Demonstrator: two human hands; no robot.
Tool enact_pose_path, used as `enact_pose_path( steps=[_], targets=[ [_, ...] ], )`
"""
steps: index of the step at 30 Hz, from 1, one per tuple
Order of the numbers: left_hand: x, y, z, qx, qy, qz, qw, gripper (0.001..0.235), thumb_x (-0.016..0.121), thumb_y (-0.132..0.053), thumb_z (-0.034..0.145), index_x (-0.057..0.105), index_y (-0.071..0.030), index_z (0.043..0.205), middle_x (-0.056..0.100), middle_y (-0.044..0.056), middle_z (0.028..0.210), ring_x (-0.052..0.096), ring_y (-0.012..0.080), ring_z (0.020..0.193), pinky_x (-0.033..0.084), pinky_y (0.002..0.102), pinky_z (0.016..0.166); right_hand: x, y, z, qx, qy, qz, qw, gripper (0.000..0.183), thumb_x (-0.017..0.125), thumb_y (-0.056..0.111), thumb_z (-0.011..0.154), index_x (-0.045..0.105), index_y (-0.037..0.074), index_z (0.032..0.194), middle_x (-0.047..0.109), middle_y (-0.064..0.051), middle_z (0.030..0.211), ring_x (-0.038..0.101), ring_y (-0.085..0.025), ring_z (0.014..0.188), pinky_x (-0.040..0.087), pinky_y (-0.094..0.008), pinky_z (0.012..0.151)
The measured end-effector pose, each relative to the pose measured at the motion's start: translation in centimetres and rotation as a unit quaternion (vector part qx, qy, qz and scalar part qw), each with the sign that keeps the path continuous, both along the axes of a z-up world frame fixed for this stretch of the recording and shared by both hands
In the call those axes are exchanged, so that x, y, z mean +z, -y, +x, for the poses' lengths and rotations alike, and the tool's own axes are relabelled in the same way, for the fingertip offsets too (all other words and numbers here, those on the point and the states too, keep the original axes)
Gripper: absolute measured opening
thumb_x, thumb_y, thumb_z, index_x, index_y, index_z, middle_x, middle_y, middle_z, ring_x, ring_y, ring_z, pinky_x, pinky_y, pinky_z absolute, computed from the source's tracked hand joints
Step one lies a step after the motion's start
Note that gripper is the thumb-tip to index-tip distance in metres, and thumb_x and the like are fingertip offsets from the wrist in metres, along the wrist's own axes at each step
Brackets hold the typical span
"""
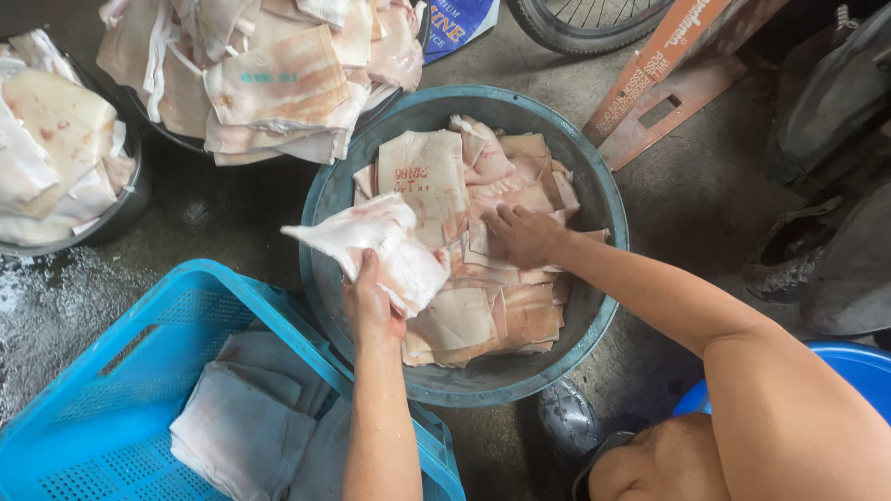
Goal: The person sorts through large pieces of pork skin from a large basin and places them into a blue plastic basket.
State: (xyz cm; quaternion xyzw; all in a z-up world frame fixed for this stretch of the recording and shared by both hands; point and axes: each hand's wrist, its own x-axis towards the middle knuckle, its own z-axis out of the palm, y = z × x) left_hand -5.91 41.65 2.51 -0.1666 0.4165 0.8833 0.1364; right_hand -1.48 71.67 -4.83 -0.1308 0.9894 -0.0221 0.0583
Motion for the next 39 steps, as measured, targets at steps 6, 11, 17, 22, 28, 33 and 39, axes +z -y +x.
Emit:
enact_pose_path(
  steps=[6,11,17,22,28,33,39],
  targets=[
    [1.4,-0.1,-0.3,0.016,-0.004,0.019,1.0,0.055,0.054,-0.014,0.098,0.04,-0.003,0.149,0.056,0.018,0.143,0.06,0.0389,0.128,0.057,0.056,0.098,3.5,-3.3,-5.7,-0.254,0.009,-0.113,0.961,0.042,0.068,0.018,0.086,0.068,0.015,0.128,0.075,-0.014,0.101,0.071,-0.032,0.094,0.056,-0.047,0.084],
    [1.5,-0.7,-0.9,-0.037,0.011,0.074,0.997,0.056,0.057,-0.021,0.099,0.043,-0.002,0.149,0.056,0.017,0.143,0.058,0.0359,0.129,0.051,0.051,0.104,15.2,-2.8,-6.1,-0.193,0.127,-0.666,0.709,0.049,0.046,-0.003,0.081,0.062,-0.007,0.128,0.075,-0.016,0.11,0.074,-0.029,0.1,0.062,-0.04,0.09],
    [-0.1,-0.4,-0.6,-0.146,-0.022,0.203,0.968,0.06,0.06,-0.03,0.098,0.046,-0.002,0.149,0.059,0.014,0.143,0.056,0.0305,0.133,0.045,0.045,0.112,21.4,6.9,-5.2,-0.154,0.255,-0.77,0.564,0.059,0.051,-0.009,0.072,0.052,-0.006,0.131,0.071,-0.024,0.112,0.074,-0.034,0.103,0.06,-0.043,0.097],
    [-5.5,0.7,-0.6,-0.215,-0.066,0.325,0.919,0.056,0.051,-0.02,0.107,0.037,0.002,0.157,0.05,0.018,0.145,0.051,0.0313,0.128,0.042,0.044,0.113,20.7,10.0,-4.9,-0.081,0.372,-0.729,0.569,0.046,0.057,-0.001,0.083,0.06,-0.01,0.128,0.074,-0.02,0.113,0.073,-0.029,0.1,0.06,-0.042,0.092],
    [-2.6,0.6,0.1,-0.169,-0.184,0.25,0.935,0.077,0.063,-0.038,0.097,0.037,-0.002,0.16,0.047,0.013,0.159,0.047,0.0266,0.145,0.038,0.04,0.122,20.2,11.2,-3.2,-0.079,0.252,-0.623,0.736,0.037,0.063,0.008,0.09,0.069,-0.005,0.124,0.076,-0.013,0.111,0.072,-0.019,0.099,0.059,-0.034,0.089],
    [4.1,-0.2,0.9,-0.168,-0.052,0.392,0.903,0.081,0.069,-0.041,0.094,0.038,0.007,0.152,0.051,0.021,0.153,0.049,0.0323,0.141,0.038,0.042,0.117,18.7,10.8,-5.4,-0.057,0.049,-0.557,0.827,0.04,0.063,0.016,0.095,0.064,0.002,0.133,0.074,-0.012,0.12,0.071,-0.02,0.11,0.055,-0.034,0.099],
    [2.8,-1.4,1.9,-0.196,-0.054,0.076,0.976,0.061,0.07,0.006,0.088,0.05,0.009,0.146,0.064,0.018,0.132,0.064,0.0289,0.118,0.05,0.041,0.104,15.4,7.6,-5.8,-0.096,0.119,-0.527,0.836,0.068,0.06,0.044,0.098,0.044,0.008,0.154,0.059,-0.017,0.142,0.061,-0.024,0.126,0.048,-0.034,0.105]
  ],
)
